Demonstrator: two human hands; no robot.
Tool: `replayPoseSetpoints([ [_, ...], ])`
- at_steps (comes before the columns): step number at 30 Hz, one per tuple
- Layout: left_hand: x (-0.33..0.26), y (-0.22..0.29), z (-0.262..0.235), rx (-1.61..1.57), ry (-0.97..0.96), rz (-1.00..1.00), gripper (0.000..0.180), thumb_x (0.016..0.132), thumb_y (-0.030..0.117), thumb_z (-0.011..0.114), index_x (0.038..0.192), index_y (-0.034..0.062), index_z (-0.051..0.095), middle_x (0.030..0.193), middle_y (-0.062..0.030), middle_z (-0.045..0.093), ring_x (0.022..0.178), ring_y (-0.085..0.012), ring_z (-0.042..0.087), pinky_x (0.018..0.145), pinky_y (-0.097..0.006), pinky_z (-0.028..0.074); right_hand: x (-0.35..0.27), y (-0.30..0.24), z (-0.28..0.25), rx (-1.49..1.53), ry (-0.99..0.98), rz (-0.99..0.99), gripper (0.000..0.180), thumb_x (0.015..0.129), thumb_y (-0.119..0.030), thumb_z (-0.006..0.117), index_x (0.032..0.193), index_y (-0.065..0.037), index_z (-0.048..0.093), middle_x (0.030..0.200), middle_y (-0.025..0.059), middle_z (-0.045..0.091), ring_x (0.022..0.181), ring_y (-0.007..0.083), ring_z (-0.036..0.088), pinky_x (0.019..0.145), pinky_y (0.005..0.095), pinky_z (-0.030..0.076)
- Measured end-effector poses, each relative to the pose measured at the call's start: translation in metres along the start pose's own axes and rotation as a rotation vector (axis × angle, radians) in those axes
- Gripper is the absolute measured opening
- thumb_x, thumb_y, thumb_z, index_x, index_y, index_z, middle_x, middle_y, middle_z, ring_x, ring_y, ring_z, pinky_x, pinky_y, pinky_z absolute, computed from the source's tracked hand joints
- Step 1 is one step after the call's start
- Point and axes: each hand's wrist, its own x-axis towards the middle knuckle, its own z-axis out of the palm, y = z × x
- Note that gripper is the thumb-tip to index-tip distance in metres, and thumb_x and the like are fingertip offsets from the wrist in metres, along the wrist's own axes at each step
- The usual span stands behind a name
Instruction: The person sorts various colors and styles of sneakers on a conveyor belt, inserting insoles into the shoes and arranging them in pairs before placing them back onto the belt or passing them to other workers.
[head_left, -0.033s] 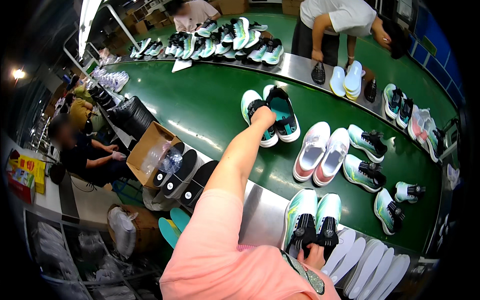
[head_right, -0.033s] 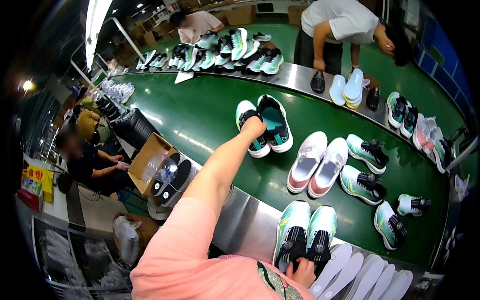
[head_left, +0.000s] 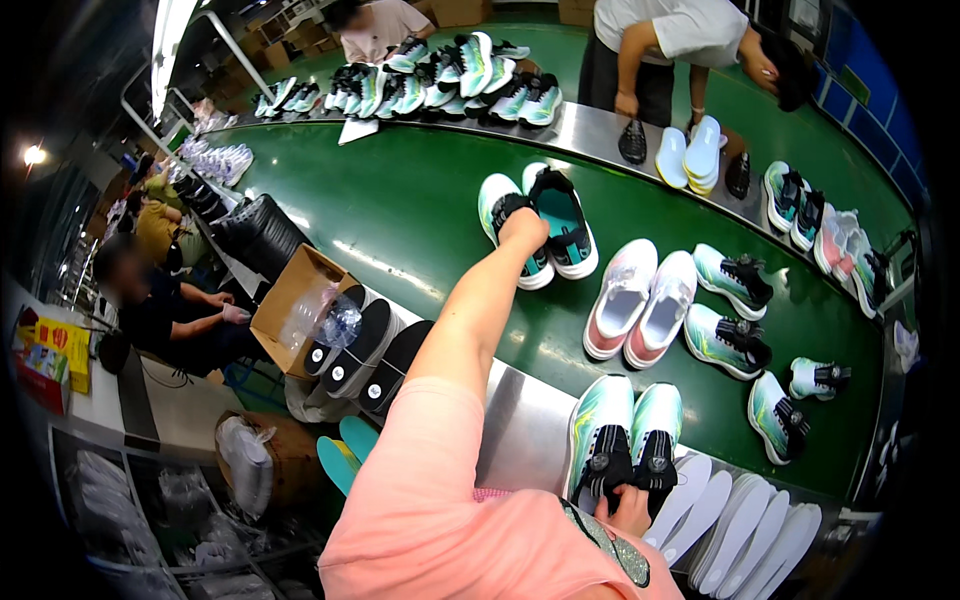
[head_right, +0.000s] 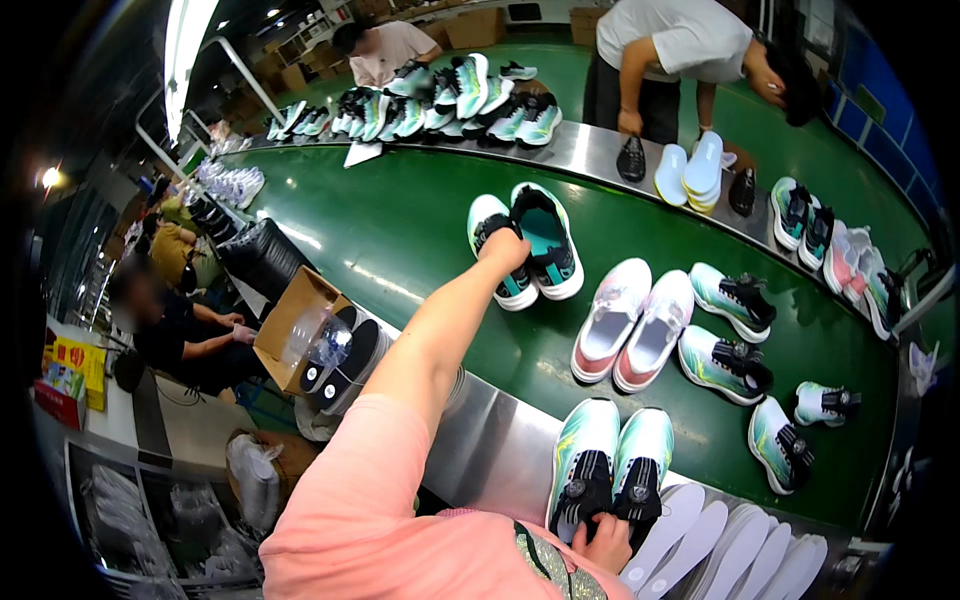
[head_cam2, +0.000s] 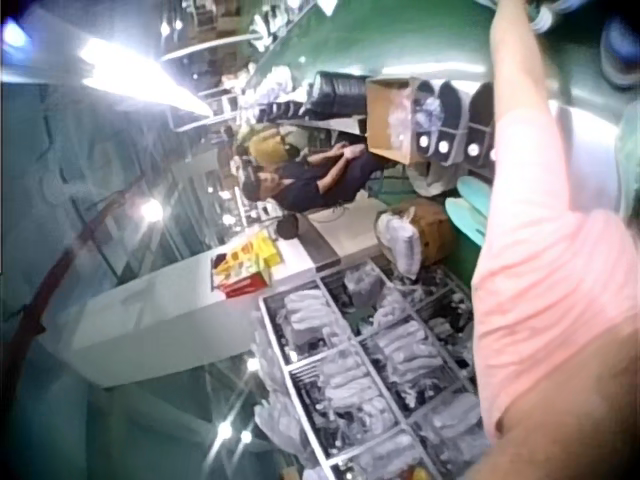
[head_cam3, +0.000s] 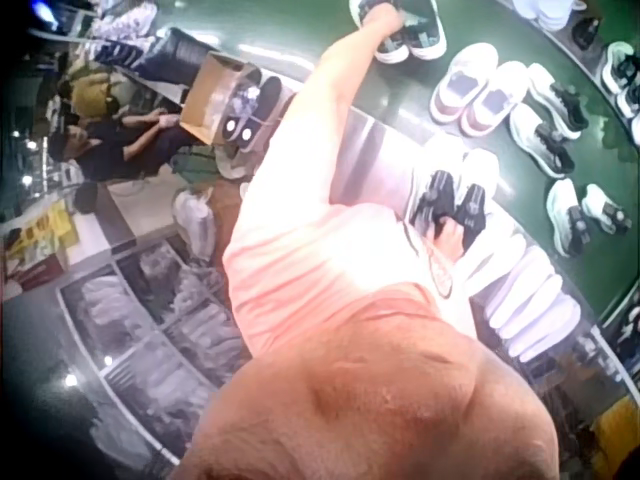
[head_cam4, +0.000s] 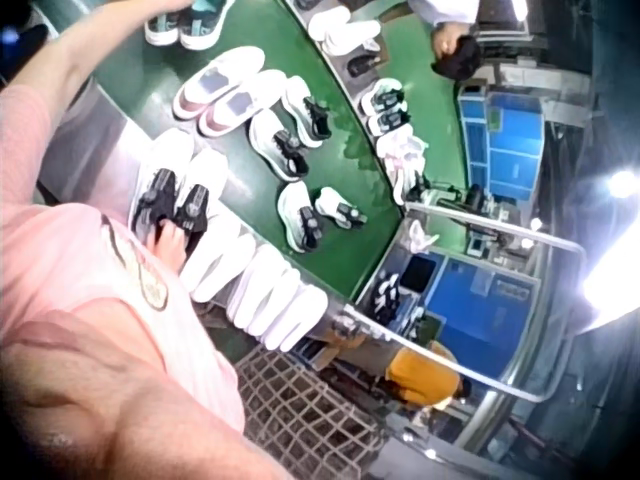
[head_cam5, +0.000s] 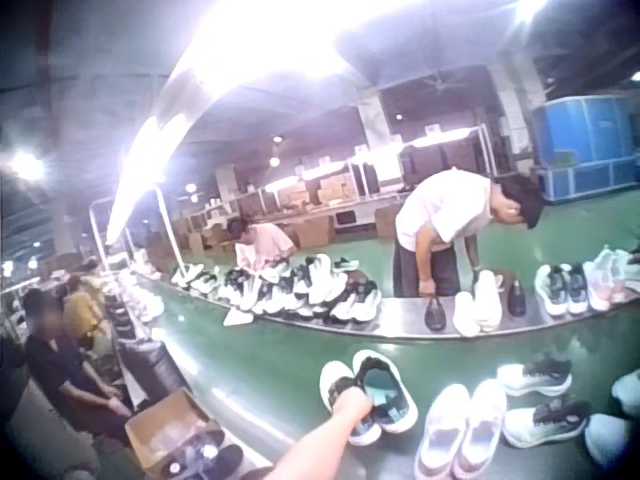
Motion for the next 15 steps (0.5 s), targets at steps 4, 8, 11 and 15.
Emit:
replayPoseSetpoints([
  [4,0.007,0.004,0.002,0.039,-0.027,0.010,0.031,0.073,0.023,0.047,0.088,0.0002,0.061,0.092,-0.0199,0.059,0.088,-0.0332,0.057,0.075,-0.039,0.045,0.001,0.001,0.001,0.003,0.037,-0.047,0.025,0.062,-0.020,0.064,0.081,-0.010,0.052,0.077,0.0082,0.048,0.071,0.0273,0.052,0.055,0.0385,0.043],
  [8,0.022,-0.022,0.039,0.174,-0.197,-0.046,0.033,0.073,0.025,0.049,0.096,0.0027,0.059,0.100,-0.0151,0.058,0.094,-0.0293,0.056,0.078,-0.040,0.043,-0.001,0.001,0.002,-0.026,0.003,-0.030,0.025,0.061,-0.022,0.065,0.080,-0.011,0.052,0.076,0.0061,0.048,0.070,0.0253,0.052,0.054,0.0378,0.043],
  [11,0.003,-0.015,0.065,0.336,-0.310,-0.097,0.058,0.068,0.050,0.057,0.108,0.0073,0.054,0.112,-0.0109,0.053,0.104,-0.0268,0.050,0.089,-0.045,0.031,-0.001,0.003,0.005,-0.030,0.022,-0.008,0.025,0.060,-0.023,0.065,0.079,-0.012,0.053,0.076,0.0049,0.049,0.069,0.0246,0.052,0.053,0.0372,0.042],
  [15,0.004,-0.018,0.064,0.292,-0.321,-0.140,0.047,0.068,0.033,0.054,0.107,0.0073,0.052,0.107,-0.0104,0.056,0.102,-0.0267,0.052,0.088,-0.041,0.032,-0.001,0.000,0.006,-0.035,0.028,-0.002,0.023,0.061,-0.023,0.065,0.078,-0.013,0.054,0.073,0.0044,0.049,0.068,0.0238,0.052,0.053,0.0376,0.042],
])
